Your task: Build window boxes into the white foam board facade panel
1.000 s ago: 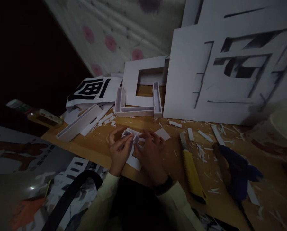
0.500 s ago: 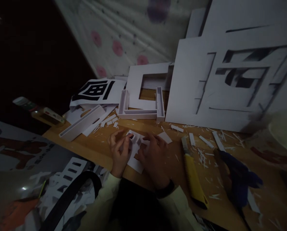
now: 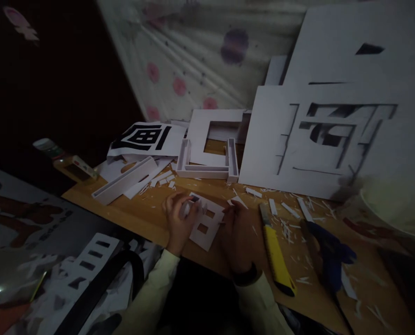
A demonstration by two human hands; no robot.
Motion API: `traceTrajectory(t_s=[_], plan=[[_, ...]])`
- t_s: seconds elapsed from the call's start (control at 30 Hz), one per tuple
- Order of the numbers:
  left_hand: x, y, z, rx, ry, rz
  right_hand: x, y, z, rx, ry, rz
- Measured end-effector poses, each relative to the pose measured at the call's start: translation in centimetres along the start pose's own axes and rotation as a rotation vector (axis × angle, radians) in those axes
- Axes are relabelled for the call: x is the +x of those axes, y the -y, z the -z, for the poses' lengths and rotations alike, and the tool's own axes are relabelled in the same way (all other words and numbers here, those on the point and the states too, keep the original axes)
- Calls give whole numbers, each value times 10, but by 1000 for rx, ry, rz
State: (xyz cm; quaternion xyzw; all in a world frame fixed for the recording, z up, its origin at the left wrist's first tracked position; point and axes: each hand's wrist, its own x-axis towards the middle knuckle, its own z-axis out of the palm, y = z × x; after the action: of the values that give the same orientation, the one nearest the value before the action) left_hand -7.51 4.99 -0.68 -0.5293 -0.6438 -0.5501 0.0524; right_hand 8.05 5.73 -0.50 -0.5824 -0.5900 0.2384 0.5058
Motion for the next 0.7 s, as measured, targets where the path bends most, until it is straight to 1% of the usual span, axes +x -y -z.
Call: traceTrajectory(t_s=[0.17,0.27,0.37,0.43,0.5,0.53,0.6,0.7], plan=[[1,2,-2,37,38,37,0,-4,-3,34,57,44],[2,2,-1,42,56,56,-1,-6,-3,-12,84,66],[3,-1,1,37,82,61,-4,-6,3,-71,135,82],[4,-4,3,25,88,68,-8,-5,7,-171,203,134],[4,-5,4,11,87,74,-11,-4,10,-329,273,214],[5,-6,4,9,89,75,-12,-4,11,-410,287,245],[5,-5,4,16,100,69,-14,-5,13,-514,266,259],[4,-3,3,30,111,52,-14,-8,14,-550,173,205]])
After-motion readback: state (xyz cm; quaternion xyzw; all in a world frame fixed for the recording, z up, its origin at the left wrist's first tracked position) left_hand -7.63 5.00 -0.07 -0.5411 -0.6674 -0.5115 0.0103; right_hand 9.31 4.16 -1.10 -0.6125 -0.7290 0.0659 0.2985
